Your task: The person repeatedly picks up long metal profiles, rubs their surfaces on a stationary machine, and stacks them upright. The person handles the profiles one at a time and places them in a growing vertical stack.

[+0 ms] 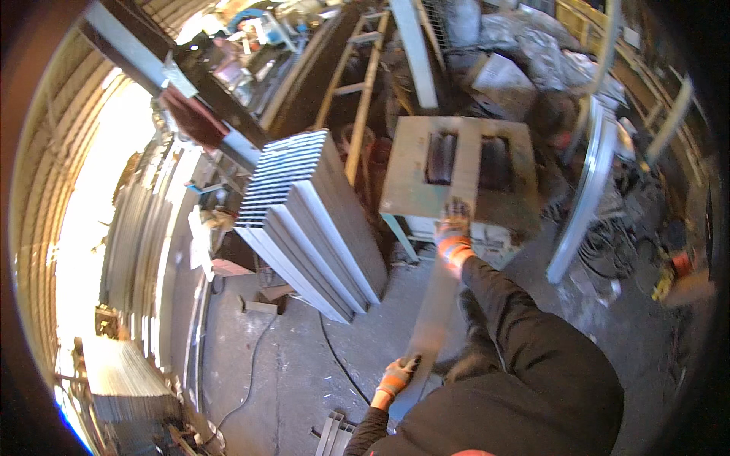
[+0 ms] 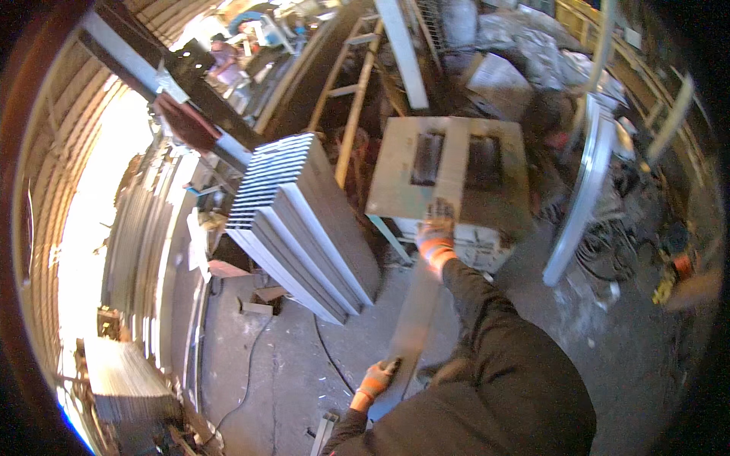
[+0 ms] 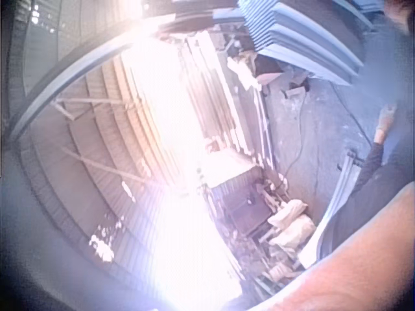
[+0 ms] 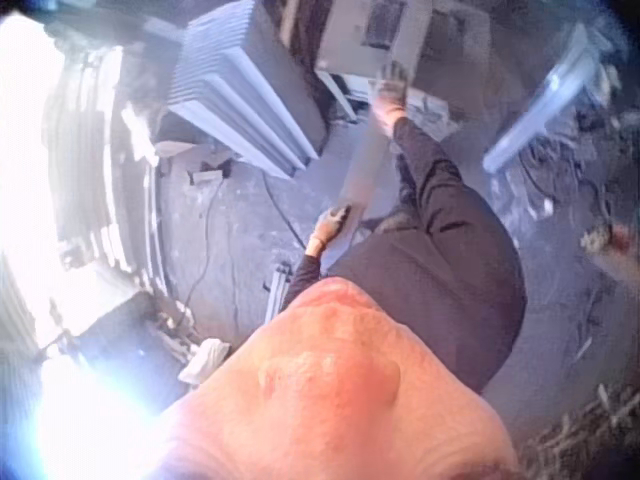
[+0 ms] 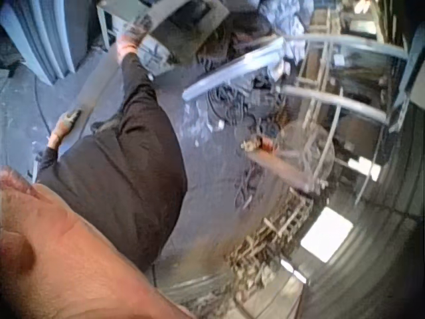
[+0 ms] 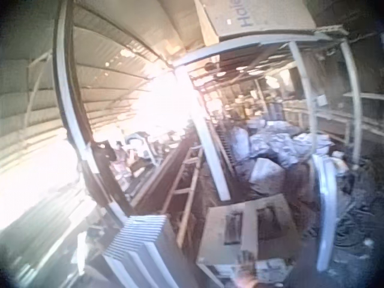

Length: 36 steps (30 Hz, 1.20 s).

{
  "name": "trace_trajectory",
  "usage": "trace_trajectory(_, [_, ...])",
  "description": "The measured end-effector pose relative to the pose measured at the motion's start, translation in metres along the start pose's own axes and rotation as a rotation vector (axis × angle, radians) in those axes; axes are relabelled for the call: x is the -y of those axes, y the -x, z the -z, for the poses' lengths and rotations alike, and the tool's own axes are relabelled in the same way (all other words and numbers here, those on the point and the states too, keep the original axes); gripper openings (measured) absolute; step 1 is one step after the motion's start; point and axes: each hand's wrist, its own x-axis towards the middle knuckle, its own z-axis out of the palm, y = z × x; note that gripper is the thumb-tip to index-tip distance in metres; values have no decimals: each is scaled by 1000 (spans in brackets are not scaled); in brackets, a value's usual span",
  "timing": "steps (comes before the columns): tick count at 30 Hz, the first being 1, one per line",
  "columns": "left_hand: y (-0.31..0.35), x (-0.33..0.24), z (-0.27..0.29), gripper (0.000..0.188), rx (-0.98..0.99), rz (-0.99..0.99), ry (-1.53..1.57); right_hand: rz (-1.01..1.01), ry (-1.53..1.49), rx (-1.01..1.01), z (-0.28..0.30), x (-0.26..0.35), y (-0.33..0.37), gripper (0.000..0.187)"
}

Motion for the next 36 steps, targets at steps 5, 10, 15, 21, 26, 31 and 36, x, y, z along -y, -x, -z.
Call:
trace_trajectory(5, [73, 77, 5, 73, 38, -34, 139, 31, 35, -94, 15, 44, 104, 81])
trace_trajectory(10, [130, 121, 20, 64, 57, 5, 88, 64, -35, -98, 38, 68, 178, 81])
trace_trajectory(15, [137, 138, 35, 59, 144, 16, 264, 31, -236, -69, 22, 64, 176, 80])
trace_trajectory(21, [50, 3, 51, 79, 105, -218, -110, -28, -733, -128, -35, 5, -1, 68])
trace_trajectory(26, [-78, -179, 34, 58, -179, -292, -266, -128, -700, -252, -53, -77, -247, 33])
trace_trajectory(31, [-198, -291, 3, 59, -422, -371, -406, -130, -142, -103, -31, -115, -399, 70])
trace_trajectory(36, [-242, -340, 6, 61, -370, -330, -510, -172, -272, -10, -17, -123, -446, 77])
